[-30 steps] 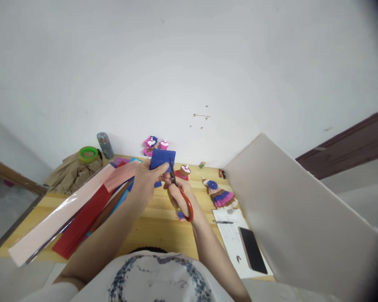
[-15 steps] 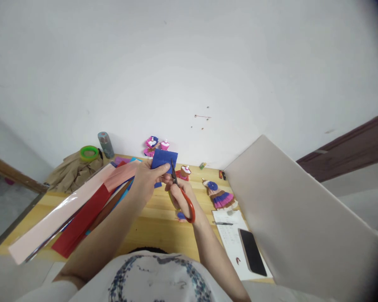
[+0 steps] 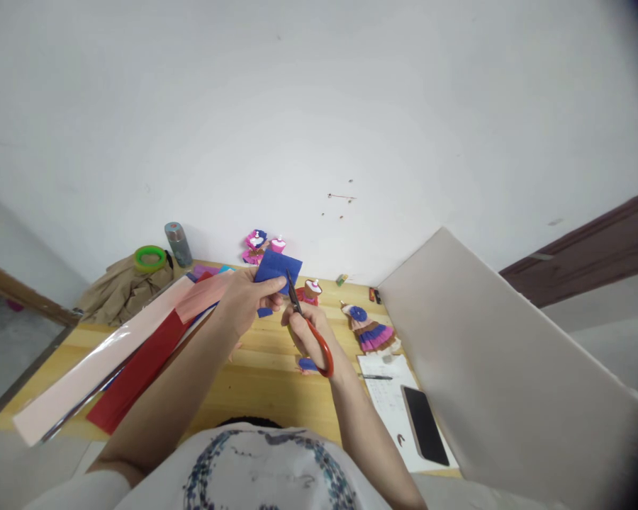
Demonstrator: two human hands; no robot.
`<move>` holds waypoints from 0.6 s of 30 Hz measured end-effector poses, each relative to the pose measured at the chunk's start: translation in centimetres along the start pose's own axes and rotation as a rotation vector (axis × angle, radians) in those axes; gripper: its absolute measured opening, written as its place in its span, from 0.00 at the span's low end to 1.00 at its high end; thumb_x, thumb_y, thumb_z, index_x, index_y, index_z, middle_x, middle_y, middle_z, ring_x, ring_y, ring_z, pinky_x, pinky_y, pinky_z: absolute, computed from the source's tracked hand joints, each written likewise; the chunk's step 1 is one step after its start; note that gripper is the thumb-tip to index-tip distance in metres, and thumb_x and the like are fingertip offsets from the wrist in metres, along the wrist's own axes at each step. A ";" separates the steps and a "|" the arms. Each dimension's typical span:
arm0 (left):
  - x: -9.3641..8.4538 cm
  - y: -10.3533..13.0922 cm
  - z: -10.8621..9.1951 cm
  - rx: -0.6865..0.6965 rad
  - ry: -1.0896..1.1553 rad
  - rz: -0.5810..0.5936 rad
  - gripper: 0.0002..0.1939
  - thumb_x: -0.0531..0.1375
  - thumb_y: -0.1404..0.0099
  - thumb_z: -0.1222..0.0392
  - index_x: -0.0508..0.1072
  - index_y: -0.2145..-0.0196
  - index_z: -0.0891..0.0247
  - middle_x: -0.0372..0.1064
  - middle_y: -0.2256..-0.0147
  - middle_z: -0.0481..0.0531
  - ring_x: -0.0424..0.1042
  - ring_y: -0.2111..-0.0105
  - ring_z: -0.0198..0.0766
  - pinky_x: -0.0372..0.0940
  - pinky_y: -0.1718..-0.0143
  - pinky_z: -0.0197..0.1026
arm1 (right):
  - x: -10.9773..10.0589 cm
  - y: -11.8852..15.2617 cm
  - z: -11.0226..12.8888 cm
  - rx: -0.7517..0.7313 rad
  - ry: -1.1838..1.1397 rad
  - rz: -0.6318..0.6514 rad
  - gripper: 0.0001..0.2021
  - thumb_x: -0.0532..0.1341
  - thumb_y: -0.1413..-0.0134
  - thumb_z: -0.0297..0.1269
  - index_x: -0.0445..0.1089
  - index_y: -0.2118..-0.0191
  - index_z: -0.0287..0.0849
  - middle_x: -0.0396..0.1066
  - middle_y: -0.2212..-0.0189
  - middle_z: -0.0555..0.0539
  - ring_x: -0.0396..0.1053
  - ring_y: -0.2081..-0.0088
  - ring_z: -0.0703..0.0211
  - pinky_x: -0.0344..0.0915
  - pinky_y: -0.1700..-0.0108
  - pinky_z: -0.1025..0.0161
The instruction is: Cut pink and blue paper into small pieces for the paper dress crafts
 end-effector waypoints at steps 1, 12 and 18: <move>0.0 0.0 0.0 0.003 -0.005 0.002 0.13 0.72 0.56 0.58 0.75 0.78 0.69 0.68 0.84 0.50 0.65 0.85 0.30 0.61 0.81 0.34 | 0.0 0.0 0.0 -0.003 -0.001 0.000 0.22 0.58 0.47 0.60 0.62 0.75 0.45 0.48 0.85 0.55 0.47 0.80 0.64 0.46 0.78 0.64; -0.4 0.2 -0.7 -0.006 -0.024 0.031 0.15 0.74 0.60 0.59 0.75 0.79 0.70 0.67 0.84 0.50 0.65 0.85 0.30 0.60 0.82 0.33 | 0.0 0.0 -0.3 -0.002 0.007 0.042 0.22 0.57 0.45 0.60 0.63 0.74 0.44 0.49 0.86 0.56 0.47 0.81 0.65 0.45 0.78 0.65; -0.7 -0.1 -0.5 0.021 -0.004 0.017 0.16 0.74 0.58 0.55 0.77 0.78 0.71 0.72 0.81 0.54 0.69 0.81 0.33 0.66 0.78 0.35 | -0.1 0.0 -0.7 -0.003 0.000 0.030 0.22 0.56 0.45 0.60 0.64 0.73 0.44 0.49 0.86 0.56 0.47 0.81 0.65 0.44 0.78 0.65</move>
Point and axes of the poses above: each hand's wrist, its own y-axis away from the middle knuckle, its own x-axis out of the palm, z = x × y, the point moved 2 cm from there along -y, towards the middle knuckle
